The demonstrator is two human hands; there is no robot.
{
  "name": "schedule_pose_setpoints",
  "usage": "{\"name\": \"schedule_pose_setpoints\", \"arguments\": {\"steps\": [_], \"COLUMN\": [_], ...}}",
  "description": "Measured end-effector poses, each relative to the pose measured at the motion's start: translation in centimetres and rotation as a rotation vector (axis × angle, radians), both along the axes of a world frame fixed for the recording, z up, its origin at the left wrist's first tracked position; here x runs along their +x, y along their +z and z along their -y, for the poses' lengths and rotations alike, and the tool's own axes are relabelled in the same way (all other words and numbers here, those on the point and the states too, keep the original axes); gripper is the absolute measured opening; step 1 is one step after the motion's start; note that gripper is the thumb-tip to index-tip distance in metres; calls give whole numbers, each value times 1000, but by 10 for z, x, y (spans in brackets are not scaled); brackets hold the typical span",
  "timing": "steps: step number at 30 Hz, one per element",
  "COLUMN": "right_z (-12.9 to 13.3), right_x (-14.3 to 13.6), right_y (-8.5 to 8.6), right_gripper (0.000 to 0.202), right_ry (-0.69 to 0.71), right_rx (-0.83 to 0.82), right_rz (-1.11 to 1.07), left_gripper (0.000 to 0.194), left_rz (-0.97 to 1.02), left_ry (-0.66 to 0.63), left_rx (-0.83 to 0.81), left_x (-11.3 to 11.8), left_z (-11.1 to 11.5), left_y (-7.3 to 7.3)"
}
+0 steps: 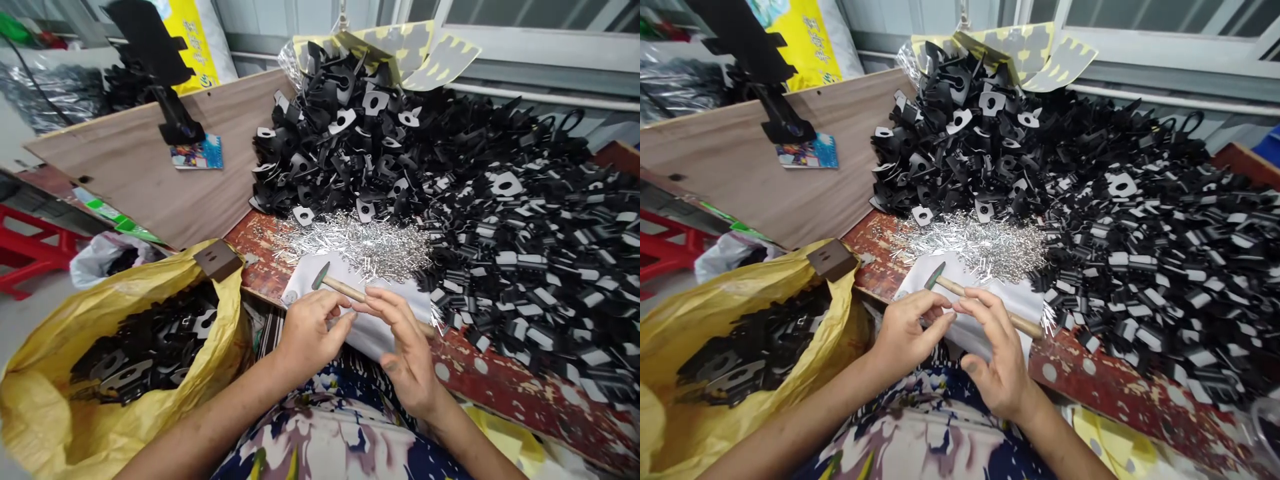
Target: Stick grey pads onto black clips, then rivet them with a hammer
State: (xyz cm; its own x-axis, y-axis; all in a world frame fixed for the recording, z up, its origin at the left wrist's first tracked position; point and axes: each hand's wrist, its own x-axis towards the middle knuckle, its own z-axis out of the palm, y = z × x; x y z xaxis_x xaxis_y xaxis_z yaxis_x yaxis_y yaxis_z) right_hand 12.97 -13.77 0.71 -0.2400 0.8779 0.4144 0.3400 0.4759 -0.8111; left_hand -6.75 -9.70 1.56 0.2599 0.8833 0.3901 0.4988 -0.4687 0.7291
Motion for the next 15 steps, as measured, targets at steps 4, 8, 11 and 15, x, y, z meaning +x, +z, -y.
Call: {"name": "schedule_pose_setpoints", "arguments": {"steps": [4,8,11,15], "right_z": [-1,-1,0,-1], "right_x": [-1,-7,-13,-19], "right_y": [2,-7,-14,-19], "right_gripper": [65,72,74,74], "right_ry": [34,51,51,66], "right_rx": [139,247,301,354], "right_rz": [184,297,382,476], "left_gripper": [12,20,20,18], "left_rz": [-180,-255,-209,-136], "left_ry": [27,-5,0,30], "left_rx": [173,222,208,170], "left_x": [-5,-5,-3,-2], "left_z": [-1,-3,-7,-13], "left_y": [1,-6,-11,-14]}}
